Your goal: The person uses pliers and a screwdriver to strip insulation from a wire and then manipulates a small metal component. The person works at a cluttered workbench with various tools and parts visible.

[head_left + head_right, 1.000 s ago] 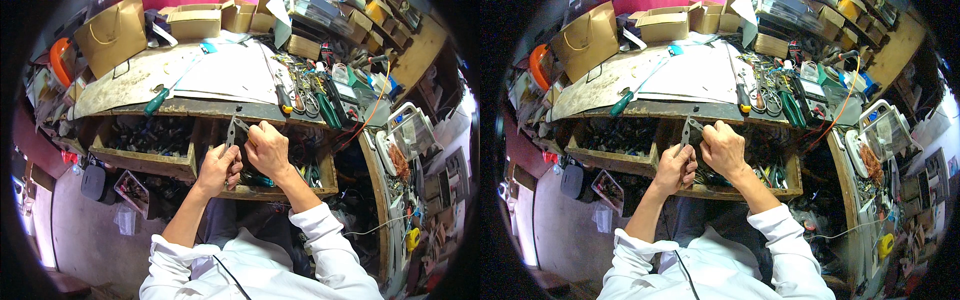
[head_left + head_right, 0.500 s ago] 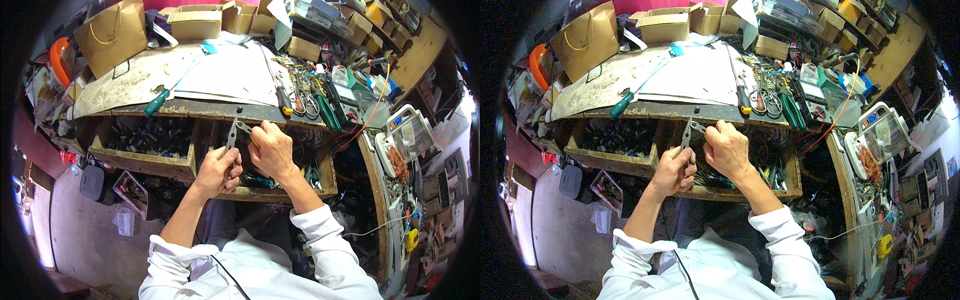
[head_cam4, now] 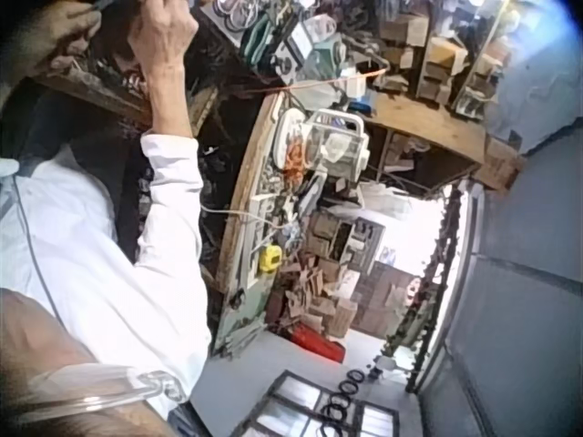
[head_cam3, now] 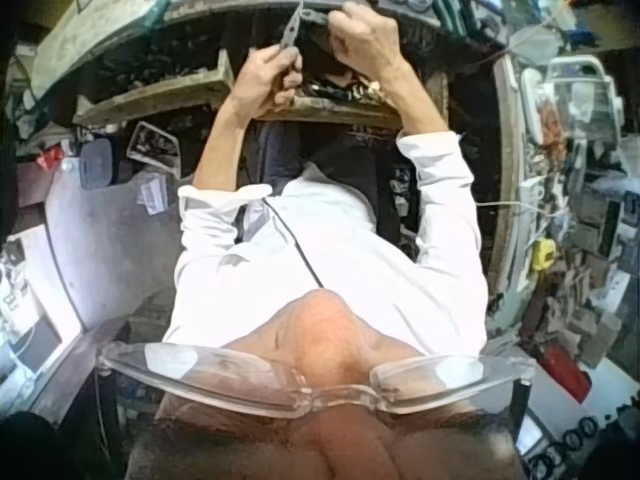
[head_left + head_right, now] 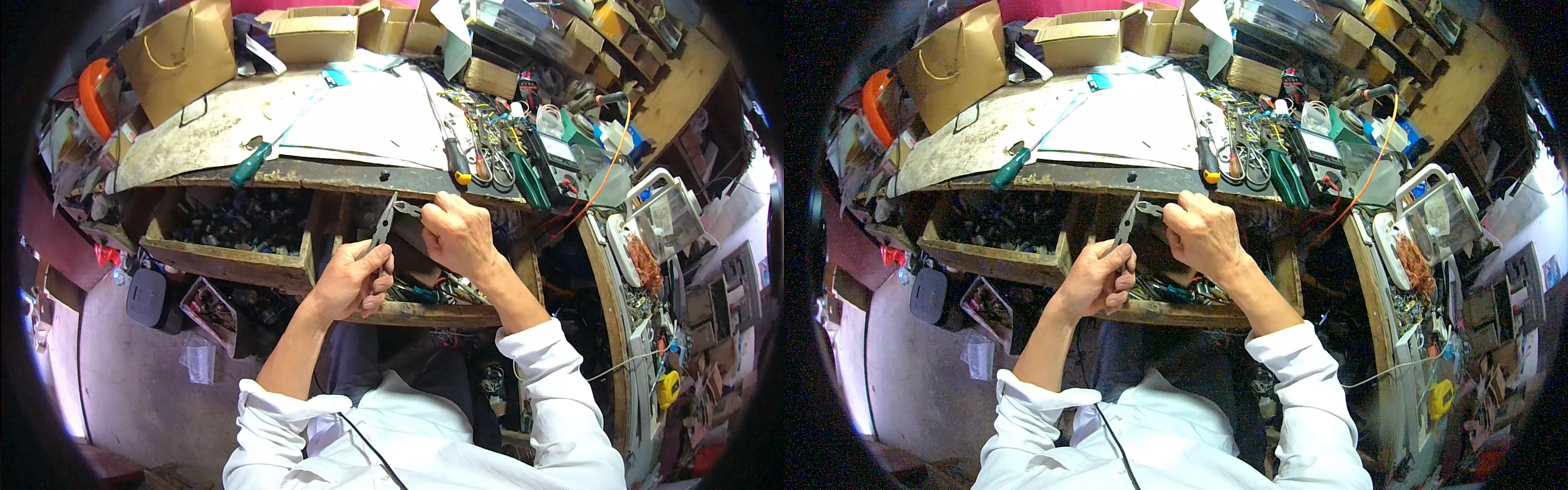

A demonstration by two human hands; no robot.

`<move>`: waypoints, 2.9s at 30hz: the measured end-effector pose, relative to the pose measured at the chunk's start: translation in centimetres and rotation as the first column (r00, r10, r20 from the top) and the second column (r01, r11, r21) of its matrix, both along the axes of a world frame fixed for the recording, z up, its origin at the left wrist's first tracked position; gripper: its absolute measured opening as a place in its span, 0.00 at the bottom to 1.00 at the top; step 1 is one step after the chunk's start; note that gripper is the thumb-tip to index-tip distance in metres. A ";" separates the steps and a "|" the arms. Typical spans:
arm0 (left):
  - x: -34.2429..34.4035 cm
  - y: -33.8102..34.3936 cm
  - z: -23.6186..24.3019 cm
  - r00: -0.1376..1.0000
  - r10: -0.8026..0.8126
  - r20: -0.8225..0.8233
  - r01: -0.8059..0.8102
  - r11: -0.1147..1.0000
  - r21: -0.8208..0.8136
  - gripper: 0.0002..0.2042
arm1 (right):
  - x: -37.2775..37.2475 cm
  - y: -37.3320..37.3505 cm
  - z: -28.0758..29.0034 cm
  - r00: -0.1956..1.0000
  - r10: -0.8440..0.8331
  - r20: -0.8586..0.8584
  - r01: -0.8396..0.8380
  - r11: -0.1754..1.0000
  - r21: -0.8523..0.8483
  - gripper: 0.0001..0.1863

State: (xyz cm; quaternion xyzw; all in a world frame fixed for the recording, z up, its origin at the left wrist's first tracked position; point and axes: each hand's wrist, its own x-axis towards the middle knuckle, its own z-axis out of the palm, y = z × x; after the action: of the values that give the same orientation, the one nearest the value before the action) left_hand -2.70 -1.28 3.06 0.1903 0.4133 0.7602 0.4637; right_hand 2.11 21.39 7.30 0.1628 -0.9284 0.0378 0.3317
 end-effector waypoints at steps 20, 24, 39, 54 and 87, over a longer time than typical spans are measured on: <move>0.0 0.2 -0.2 0.998 0.058 -0.016 -0.057 0.998 0.037 0.16 | 1.2 -3.9 -3.1 0.976 -0.028 0.216 0.159 0.768 -0.620 0.11; -0.1 0.2 -0.4 0.998 0.054 -0.024 -0.053 0.998 0.035 0.16 | 1.0 -3.7 -3.0 0.974 0.016 0.225 0.138 0.747 -0.650 0.11; 0.1 0.2 -0.2 0.999 0.034 -0.041 -0.034 0.999 0.006 0.16 | 1.3 -3.1 -2.0 0.973 -0.042 0.226 0.157 0.841 -0.518 0.12; -0.5 -0.3 0.5 0.994 -0.099 0.038 0.100 0.995 -0.028 0.16 | 1.2 -1.2 -2.3 0.990 -0.136 0.030 0.140 0.967 -0.211 0.12; 0.2 1.1 -0.9 0.977 0.156 -0.143 -0.163 0.986 -0.035 0.15 | 1.9 -5.6 -1.3 0.959 -0.213 0.187 0.252 0.943 -0.218 0.11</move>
State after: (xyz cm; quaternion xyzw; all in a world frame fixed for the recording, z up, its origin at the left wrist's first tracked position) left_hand -2.47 -0.17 2.19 0.1982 0.4763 0.7700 0.3756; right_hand 3.99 15.81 5.98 0.0071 -0.9535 0.1230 0.2752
